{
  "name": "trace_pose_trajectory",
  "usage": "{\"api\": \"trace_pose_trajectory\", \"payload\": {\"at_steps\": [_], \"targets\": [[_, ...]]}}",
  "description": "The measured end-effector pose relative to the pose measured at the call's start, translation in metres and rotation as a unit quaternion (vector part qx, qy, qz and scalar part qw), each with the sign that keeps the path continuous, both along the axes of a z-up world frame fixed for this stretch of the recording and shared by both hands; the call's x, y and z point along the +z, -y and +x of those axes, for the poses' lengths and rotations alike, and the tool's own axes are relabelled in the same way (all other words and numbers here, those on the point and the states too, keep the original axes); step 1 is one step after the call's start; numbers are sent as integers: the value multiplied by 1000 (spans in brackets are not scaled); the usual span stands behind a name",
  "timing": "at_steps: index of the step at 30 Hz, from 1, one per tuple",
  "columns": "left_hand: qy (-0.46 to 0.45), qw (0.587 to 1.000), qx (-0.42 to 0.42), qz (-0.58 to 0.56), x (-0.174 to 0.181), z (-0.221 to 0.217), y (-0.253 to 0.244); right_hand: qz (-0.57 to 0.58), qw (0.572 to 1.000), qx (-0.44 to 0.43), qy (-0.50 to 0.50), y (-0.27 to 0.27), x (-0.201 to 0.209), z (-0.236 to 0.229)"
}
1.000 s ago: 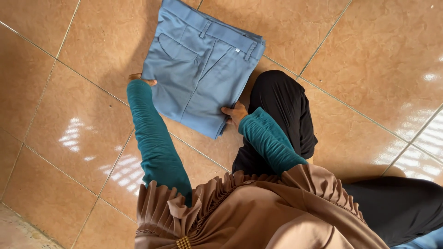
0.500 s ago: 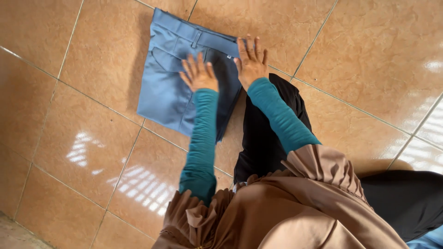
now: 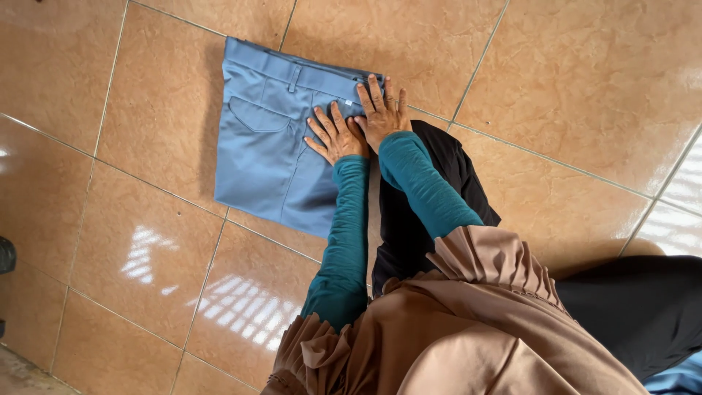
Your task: Folding blue trousers on the floor and stacking them neatly.
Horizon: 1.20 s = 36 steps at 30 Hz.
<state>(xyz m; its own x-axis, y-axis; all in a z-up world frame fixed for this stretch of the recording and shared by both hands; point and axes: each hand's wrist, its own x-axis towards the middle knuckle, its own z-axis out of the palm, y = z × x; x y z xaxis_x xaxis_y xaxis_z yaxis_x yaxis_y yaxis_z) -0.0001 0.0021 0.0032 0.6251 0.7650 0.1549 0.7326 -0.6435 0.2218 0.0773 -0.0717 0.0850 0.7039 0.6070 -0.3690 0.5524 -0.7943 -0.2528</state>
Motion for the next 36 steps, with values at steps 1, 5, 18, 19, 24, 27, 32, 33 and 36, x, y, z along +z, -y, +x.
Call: {"api": "trace_pose_trajectory", "payload": {"at_steps": [1, 5, 18, 19, 24, 27, 32, 33, 36], "targets": [[0, 1000, -3, 1, -1, 2, -2, 1, 1000, -3, 0, 0, -4, 0], [2, 1000, 20, 1, -10, 13, -4, 66, 997, -27, 18, 4, -11, 1], [-54, 982, -168, -70, 59, 97, 107, 158, 948, -234, 145, 133, -67, 51], [-54, 980, -178, -69, 49, 100, 109, 157, 946, -244, 148, 143, -59, 53], [-5, 977, -209, 48, 20, 111, 120, 148, 940, -284, 114, 184, -63, 61], [-225, 942, -226, -103, 96, 119, 159, 44, 945, -323, 20, 218, -54, 71], [-197, 911, -352, -81, 56, 139, 255, 13, 899, -430, 78, 332, -66, 59], [-191, 904, -375, -76, 60, 139, 277, 11, 890, -447, 91, 358, -70, 56], [-164, 863, -473, -65, 54, 127, 367, -2, 841, -530, 112, 466, -57, 19]]}}
